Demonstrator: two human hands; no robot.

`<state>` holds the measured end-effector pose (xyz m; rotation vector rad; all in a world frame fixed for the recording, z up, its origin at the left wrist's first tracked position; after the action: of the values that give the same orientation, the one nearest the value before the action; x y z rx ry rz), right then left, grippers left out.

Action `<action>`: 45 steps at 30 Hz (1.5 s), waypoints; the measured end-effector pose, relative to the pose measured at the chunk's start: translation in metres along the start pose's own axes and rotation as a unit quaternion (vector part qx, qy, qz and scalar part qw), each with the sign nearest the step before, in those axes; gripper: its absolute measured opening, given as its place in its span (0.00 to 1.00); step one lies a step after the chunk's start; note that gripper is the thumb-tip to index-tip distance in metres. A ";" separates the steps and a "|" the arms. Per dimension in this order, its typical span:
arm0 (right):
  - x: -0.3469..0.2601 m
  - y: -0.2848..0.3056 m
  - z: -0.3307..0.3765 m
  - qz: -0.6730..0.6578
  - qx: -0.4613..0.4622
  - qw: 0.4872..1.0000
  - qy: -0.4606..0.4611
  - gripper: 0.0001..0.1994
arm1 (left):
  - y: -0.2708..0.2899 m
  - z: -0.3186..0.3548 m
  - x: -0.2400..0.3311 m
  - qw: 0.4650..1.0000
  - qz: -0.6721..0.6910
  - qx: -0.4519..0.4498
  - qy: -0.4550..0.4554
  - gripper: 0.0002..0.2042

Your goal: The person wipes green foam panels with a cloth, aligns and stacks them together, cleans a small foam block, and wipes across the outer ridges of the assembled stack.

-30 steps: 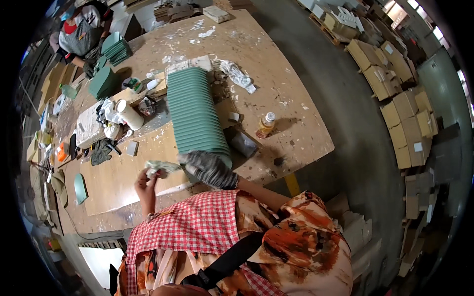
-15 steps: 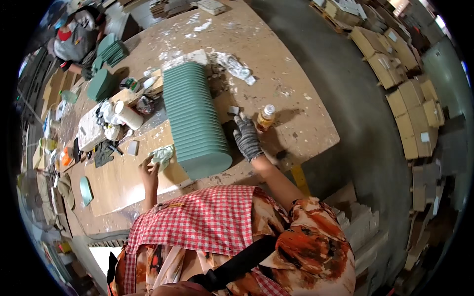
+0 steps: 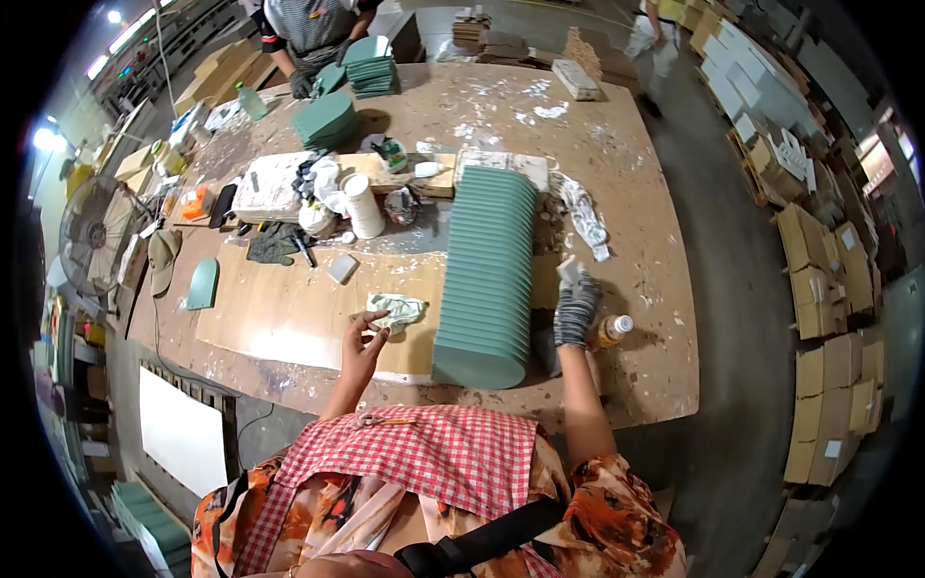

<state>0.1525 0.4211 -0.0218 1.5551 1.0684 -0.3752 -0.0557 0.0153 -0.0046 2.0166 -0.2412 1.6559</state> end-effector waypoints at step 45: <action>-0.378 -0.448 -0.074 0.278 -0.418 0.826 0.255 0.21 | -0.011 -0.068 -0.059 0.926 0.330 -0.111 0.148 0.27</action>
<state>-0.4247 0.2979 0.0030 1.0702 0.9099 0.8689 -0.1233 0.0471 -0.0552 1.5669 -1.0380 2.1756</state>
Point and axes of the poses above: each hand's wrist, its own z-axis away from the middle knuckle, its own y-axis out of the back of the hand, x = y × z, the point moved 10 cm from there along -z, towards the middle knuckle, and after that the axes turned 7 degrees about -y, right-handed, at the moved point
